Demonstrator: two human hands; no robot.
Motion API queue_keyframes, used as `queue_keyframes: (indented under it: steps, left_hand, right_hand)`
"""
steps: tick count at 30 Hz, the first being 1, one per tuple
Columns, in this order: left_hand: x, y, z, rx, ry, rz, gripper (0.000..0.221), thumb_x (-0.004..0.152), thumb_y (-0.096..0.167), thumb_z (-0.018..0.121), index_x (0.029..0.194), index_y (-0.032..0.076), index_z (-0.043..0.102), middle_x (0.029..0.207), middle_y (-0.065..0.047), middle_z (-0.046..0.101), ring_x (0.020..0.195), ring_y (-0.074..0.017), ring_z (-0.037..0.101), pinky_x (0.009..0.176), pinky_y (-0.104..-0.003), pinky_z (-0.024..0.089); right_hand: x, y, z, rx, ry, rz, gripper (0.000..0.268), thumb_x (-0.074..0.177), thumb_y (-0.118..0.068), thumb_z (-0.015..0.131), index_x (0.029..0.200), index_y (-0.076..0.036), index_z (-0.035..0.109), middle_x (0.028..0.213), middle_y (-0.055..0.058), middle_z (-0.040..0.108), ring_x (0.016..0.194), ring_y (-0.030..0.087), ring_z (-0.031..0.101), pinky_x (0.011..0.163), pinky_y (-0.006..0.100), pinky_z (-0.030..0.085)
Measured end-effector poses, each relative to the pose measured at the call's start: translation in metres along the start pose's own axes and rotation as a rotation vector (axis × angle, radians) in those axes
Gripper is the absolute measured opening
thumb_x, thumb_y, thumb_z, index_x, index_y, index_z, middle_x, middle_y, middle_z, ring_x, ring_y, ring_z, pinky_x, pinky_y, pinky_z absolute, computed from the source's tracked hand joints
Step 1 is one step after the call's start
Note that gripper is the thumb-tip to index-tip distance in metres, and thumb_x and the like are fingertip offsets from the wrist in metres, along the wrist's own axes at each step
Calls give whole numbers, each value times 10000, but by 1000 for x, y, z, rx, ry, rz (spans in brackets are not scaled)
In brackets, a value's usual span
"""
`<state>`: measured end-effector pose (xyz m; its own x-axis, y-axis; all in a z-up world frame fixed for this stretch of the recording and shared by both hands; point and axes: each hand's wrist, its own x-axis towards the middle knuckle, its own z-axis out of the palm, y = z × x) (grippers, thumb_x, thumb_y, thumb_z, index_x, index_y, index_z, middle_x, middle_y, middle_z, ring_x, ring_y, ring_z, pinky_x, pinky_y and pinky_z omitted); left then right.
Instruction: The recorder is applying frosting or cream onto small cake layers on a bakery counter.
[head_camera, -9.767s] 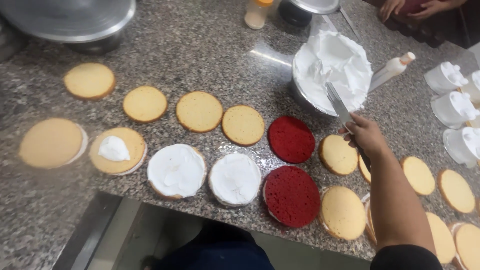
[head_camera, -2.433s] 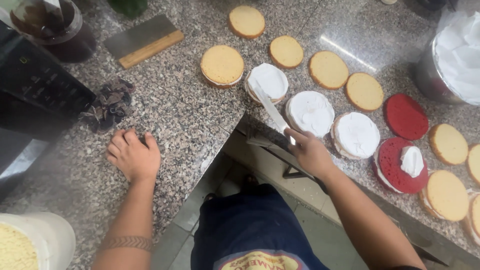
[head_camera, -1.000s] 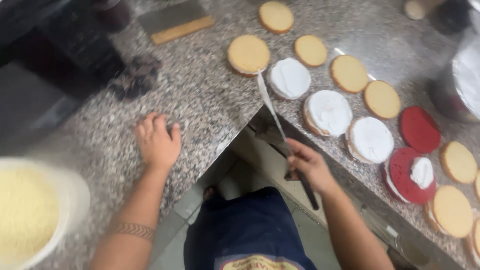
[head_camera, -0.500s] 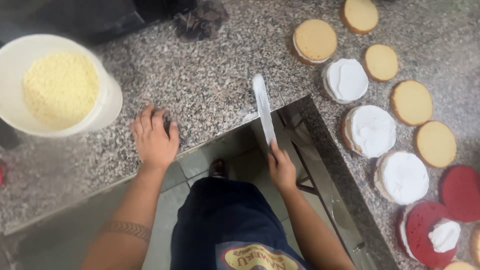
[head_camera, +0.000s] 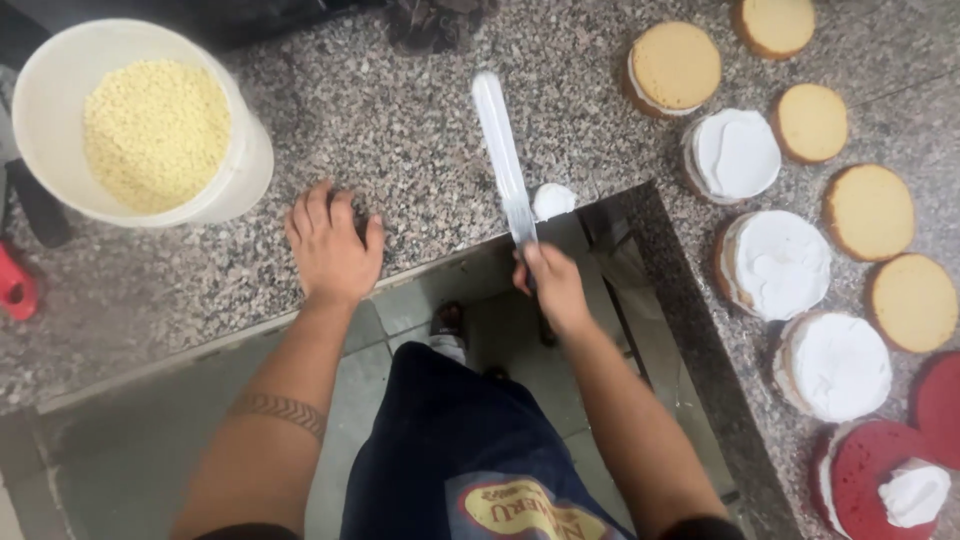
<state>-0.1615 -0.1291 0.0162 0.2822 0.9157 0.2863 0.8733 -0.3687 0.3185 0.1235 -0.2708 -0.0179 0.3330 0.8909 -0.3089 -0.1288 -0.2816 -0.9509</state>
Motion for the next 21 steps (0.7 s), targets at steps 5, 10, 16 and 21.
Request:
queue_keyframes:
  steps: [5, 10, 16, 21]
  left_hand:
    - [2, 0, 0, 1, -23, -14, 514, 984, 398, 619, 1366, 63, 541, 1522, -186, 416, 1455, -405, 315, 1221, -626, 181]
    - [2, 0, -2, -4, -42, -13, 507, 991, 389, 615, 1364, 53, 542, 1518, -184, 413, 1470, -405, 306, 1226, -621, 176]
    - [2, 2, -4, -7, -11, -3, 501, 988, 394, 628, 1344, 50, 552, 1509, -190, 425, 1447, -406, 327, 1216, -619, 194]
    - [5, 6, -9, -8, 3, -4, 498, 1004, 396, 630, 1354, 50, 551, 1506, -199, 451, 1440, -410, 344, 1225, -616, 204]
  right_hand:
    - [-5, 27, -5, 136, -25, 194, 351, 1041, -334, 563, 888, -27, 636, 617, 36, 553, 528, 136, 509, 501, 294, 421]
    - [-95, 78, -59, -31, -35, 368, 413, 1039, -376, 569, 821, -29, 624, 592, 34, 560, 522, 127, 501, 509, 280, 407]
    - [-165, 49, -98, -218, 95, 618, 366, 999, -361, 595, 839, -35, 634, 638, 53, 550, 526, 158, 511, 509, 307, 441]
    - [-133, -62, -95, -460, 323, 363, 413, 1015, -294, 591, 1386, -118, 631, 659, 24, 541, 587, 120, 501, 542, 306, 418]
